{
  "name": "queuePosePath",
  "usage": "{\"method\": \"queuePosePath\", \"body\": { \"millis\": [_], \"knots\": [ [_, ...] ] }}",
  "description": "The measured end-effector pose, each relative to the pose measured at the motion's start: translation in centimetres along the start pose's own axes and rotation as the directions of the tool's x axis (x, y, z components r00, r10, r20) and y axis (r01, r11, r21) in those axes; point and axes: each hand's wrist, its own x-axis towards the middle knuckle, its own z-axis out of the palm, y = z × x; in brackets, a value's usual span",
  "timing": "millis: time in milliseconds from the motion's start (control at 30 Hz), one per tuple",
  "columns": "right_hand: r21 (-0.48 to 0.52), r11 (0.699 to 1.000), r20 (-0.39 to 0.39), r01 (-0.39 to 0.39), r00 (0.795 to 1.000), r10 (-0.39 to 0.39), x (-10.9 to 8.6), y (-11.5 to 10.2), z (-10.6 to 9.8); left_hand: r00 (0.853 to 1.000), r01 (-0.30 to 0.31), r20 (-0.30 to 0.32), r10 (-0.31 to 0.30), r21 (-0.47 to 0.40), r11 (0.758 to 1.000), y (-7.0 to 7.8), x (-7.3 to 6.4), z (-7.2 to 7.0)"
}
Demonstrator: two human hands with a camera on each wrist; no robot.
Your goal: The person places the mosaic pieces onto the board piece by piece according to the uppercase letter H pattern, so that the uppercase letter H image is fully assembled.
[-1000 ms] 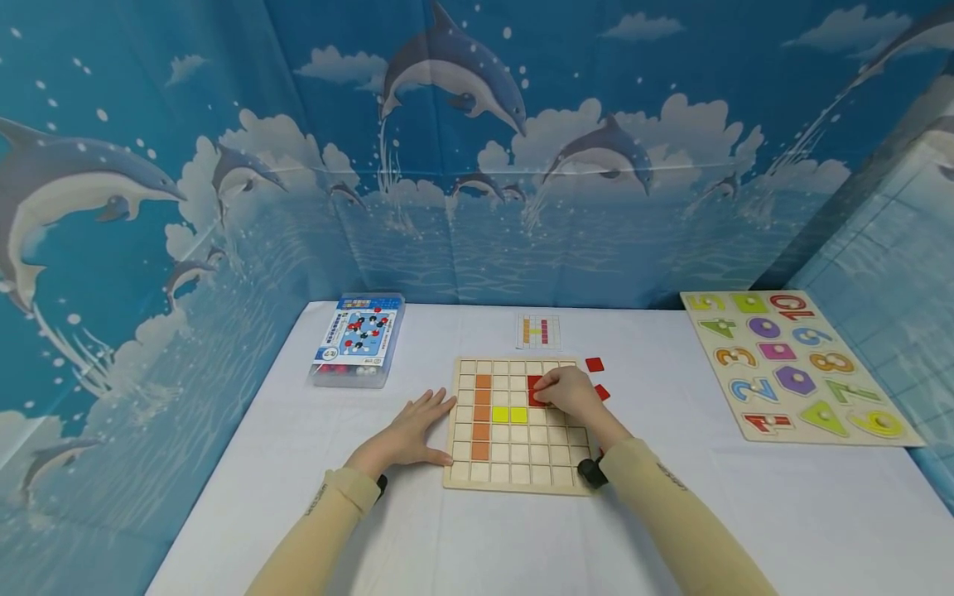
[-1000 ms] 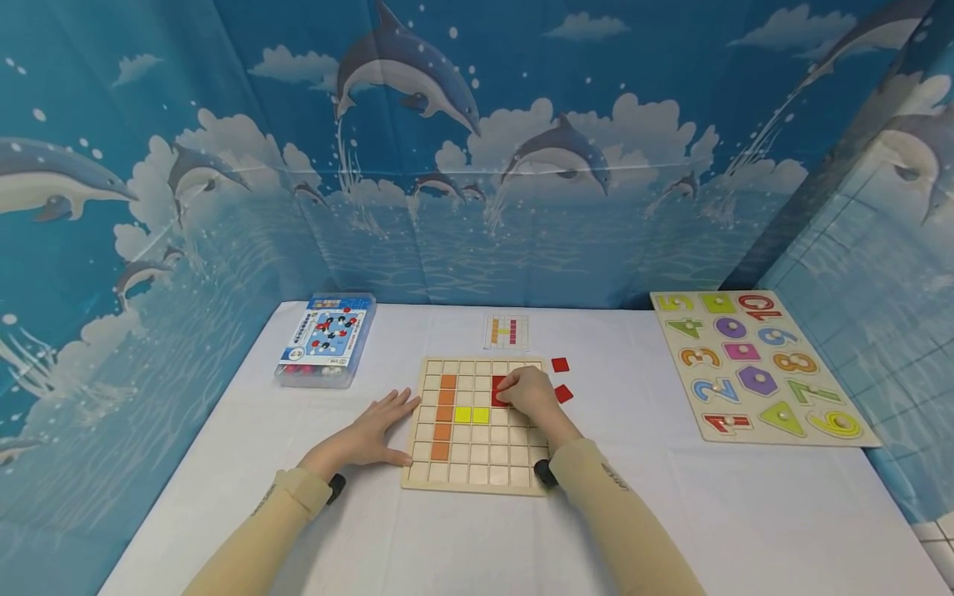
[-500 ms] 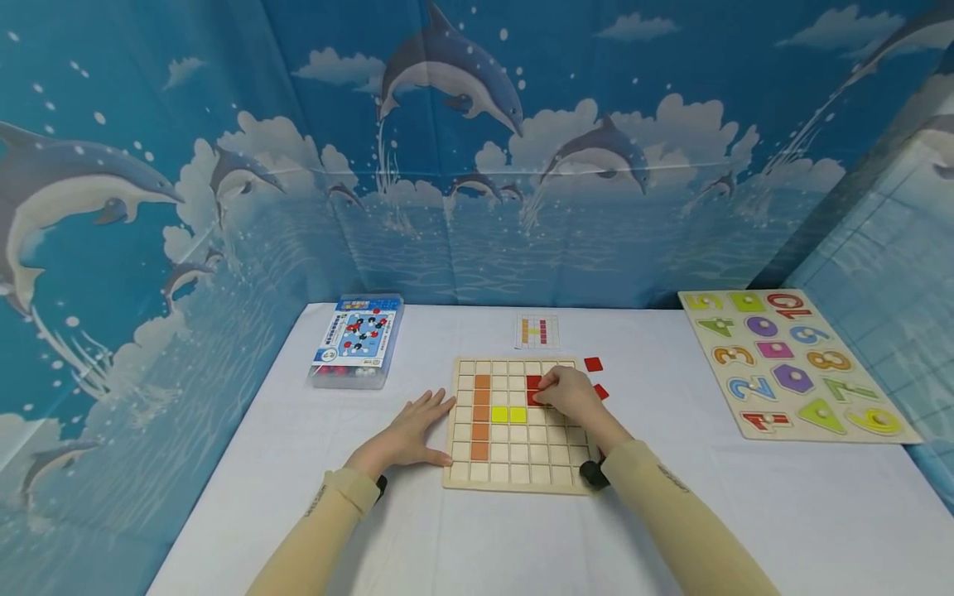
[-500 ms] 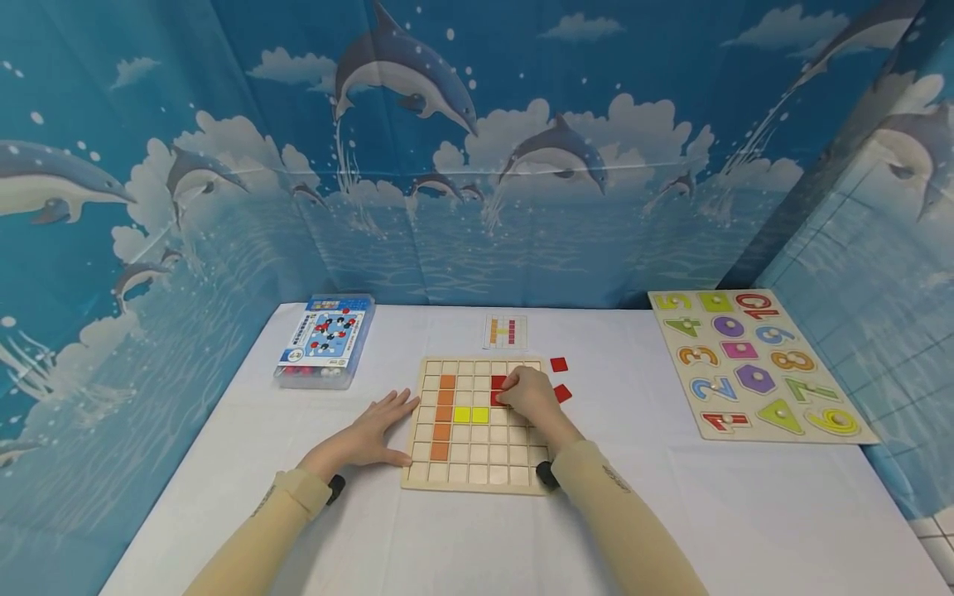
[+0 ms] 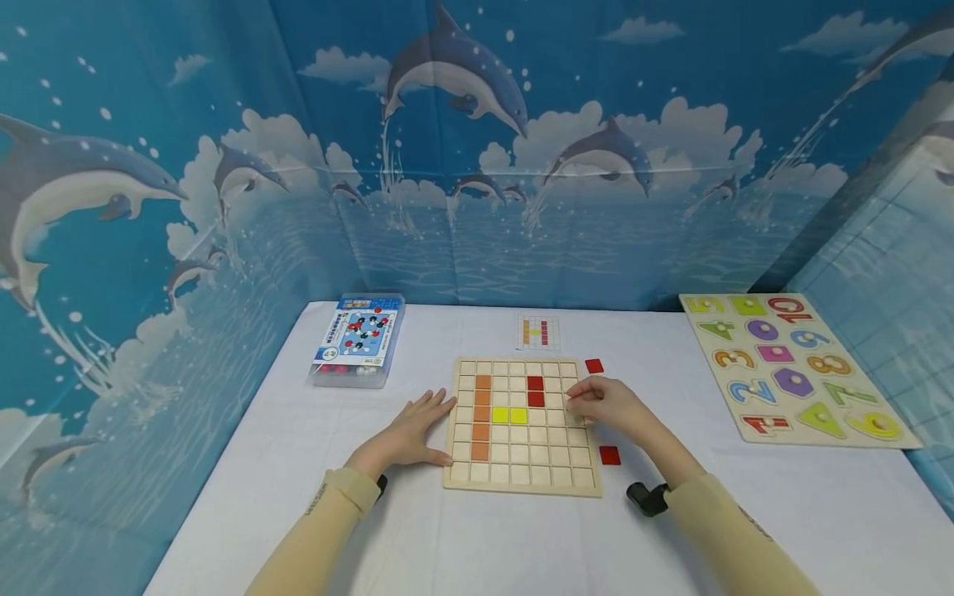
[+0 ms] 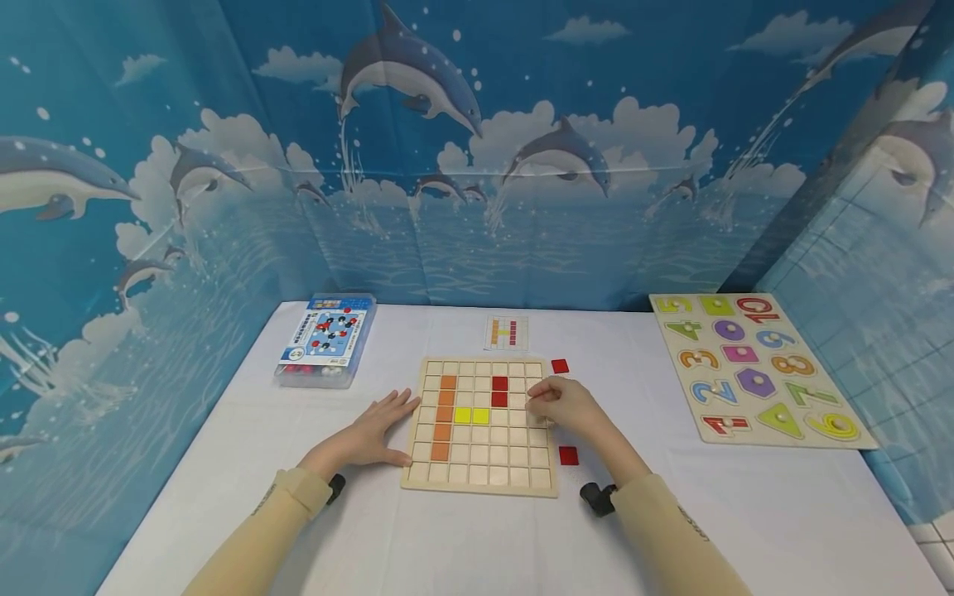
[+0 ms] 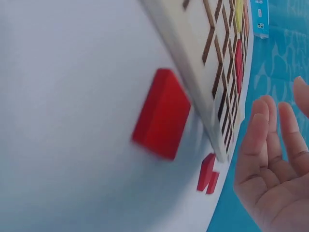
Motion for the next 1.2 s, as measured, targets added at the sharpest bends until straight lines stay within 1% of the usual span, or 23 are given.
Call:
{"method": "queuePosePath", "body": {
  "millis": [233,433,633,733,867,1200],
  "knots": [
    [0.043,0.999,0.0,-0.007,1.0,0.007,-2.8,2.2,-1.5,1.0,0.003,0.001,-0.003,0.003,1.0,0.2,0.0,-0.1],
    [0.037,0.999,-0.019,0.018,1.0,-0.017,-4.0,3.8,-2.3,1.0,0.0,0.001,0.0,0.005,1.0,0.2,0.0,0.0],
    [0.041,0.999,-0.017,0.034,0.999,-0.033,-4.6,4.4,-2.3,1.0,-0.005,0.001,0.005,-0.001,1.0,0.1,0.1,0.1],
    [0.038,0.999,-0.02,0.027,0.999,-0.026,-4.7,4.5,-2.2,1.0,-0.008,0.005,0.008,-0.003,1.0,0.1,0.0,0.1],
    [0.021,0.999,-0.025,0.025,0.999,-0.024,-4.7,4.7,-2.1,1.0,-0.007,0.006,0.007,-0.007,1.0,0.1,0.0,0.1],
    [-0.03,0.998,-0.032,0.047,0.998,-0.048,-4.9,4.8,-1.9,1.0,-0.002,0.001,0.002,-0.005,1.0,0.2,0.0,0.1]
  ]
}}
